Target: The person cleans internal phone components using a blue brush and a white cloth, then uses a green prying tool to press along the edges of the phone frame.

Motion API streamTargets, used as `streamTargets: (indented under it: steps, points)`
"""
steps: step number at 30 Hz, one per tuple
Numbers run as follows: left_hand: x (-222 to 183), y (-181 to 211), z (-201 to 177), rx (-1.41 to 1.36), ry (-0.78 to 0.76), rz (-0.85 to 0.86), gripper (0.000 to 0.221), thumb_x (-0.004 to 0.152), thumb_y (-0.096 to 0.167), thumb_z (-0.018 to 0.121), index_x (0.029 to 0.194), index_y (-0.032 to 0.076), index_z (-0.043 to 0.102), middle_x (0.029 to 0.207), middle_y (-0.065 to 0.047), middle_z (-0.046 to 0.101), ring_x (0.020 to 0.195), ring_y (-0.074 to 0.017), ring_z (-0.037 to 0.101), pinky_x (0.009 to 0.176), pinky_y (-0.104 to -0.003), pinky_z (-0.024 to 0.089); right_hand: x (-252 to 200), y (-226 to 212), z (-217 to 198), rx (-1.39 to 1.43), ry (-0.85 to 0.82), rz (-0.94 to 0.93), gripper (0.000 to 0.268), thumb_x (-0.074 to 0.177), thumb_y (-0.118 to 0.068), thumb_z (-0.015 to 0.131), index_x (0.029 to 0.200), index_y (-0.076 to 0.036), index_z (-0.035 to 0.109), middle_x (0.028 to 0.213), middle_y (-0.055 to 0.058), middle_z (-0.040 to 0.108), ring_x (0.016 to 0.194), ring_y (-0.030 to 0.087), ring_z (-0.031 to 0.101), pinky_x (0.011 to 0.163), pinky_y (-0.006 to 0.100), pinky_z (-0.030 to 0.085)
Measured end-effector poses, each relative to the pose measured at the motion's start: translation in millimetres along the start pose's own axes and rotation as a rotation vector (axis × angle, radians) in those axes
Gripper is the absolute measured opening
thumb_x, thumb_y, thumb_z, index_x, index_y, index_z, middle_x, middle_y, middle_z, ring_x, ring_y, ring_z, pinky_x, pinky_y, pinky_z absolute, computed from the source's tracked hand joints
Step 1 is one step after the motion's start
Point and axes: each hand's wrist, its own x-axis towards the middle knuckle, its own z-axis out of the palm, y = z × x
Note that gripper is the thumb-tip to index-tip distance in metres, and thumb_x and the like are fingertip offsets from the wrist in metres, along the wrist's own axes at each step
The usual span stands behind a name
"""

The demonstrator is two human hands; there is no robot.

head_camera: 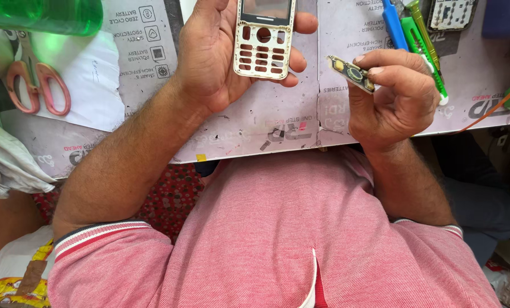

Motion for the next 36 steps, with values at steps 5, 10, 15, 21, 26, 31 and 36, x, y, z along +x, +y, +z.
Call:
streamTargets:
  steps: [5,10,15,21,26,31,36]
  points:
    - [0,1,1,-0.014,-0.006,-0.015,0.076,0.108,0.059,0.027,0.153,0.001,0.045,0.133,-0.033,0.064,0.095,-0.0377,0.075,0.076,-0.049,0.064,0,-2,-1,-0.003,-0.001,0.004,0.036,0.100,-0.001,0.085,0.109,-0.003,0.051,0.101,0.019,0.073,0.090,0.024,0.070,0.074,0.030,0.055]
    - [0,2,1,-0.071,0.009,-0.042,0.075,0.108,0.057,0.027,0.151,-0.001,0.048,0.129,-0.033,0.065,0.091,-0.0371,0.075,0.072,-0.048,0.064,-1,-1,0,0.027,0.005,0.040,0.036,0.101,-0.002,0.085,0.111,-0.003,0.051,0.102,0.018,0.072,0.086,0.022,0.070,0.076,0.029,0.055]
    - [0,0,-3,-0.072,-0.017,-0.034,0.070,0.111,0.054,0.028,0.144,-0.003,0.052,0.125,-0.032,0.067,0.088,-0.0356,0.075,0.070,-0.047,0.064,-9,2,-1,0.090,-0.003,0.086,0.037,0.101,-0.001,0.083,0.114,-0.002,0.049,0.102,0.020,0.071,0.086,0.021,0.069,0.075,0.027,0.056]
    - [-1,-4,-7,-0.054,-0.030,0.019,0.064,0.115,0.048,0.028,0.131,-0.005,0.060,0.116,-0.027,0.070,0.088,-0.0341,0.075,0.074,-0.046,0.064,-16,8,3,0.289,-0.036,0.179,0.035,0.107,0.001,0.076,0.127,-0.001,0.047,0.107,0.020,0.068,0.089,0.017,0.069,0.078,0.026,0.060]
    - [-1,-8,-8,0.005,0.030,0.051,0.062,0.115,0.044,0.030,0.136,-0.007,0.058,0.125,-0.029,0.069,0.104,-0.0331,0.074,0.094,-0.045,0.063,-9,11,2,0.191,-0.231,0.074,0.035,0.102,0.003,0.077,0.126,0.002,0.052,0.097,0.016,0.071,0.075,0.015,0.070,0.062,0.025,0.057]
    - [-1,-8,-7,-0.116,-0.123,0.076,0.054,0.118,0.044,0.035,0.139,-0.003,0.054,0.125,-0.029,0.069,0.105,-0.0334,0.074,0.092,-0.045,0.061,0,4,-1,0.078,-0.288,0.061,0.031,0.096,0.004,0.081,0.120,0.003,0.061,0.087,0.012,0.069,0.065,0.015,0.066,0.056,0.026,0.051]
    - [-3,-7,-3,-0.125,-0.088,0.065,0.055,0.118,0.042,0.035,0.140,-0.005,0.052,0.125,-0.029,0.068,0.106,-0.0344,0.073,0.096,-0.047,0.061,2,4,2,0.055,-0.300,0.061,0.030,0.092,0.003,0.082,0.115,0.002,0.063,0.083,0.011,0.068,0.064,0.015,0.064,0.053,0.025,0.048]
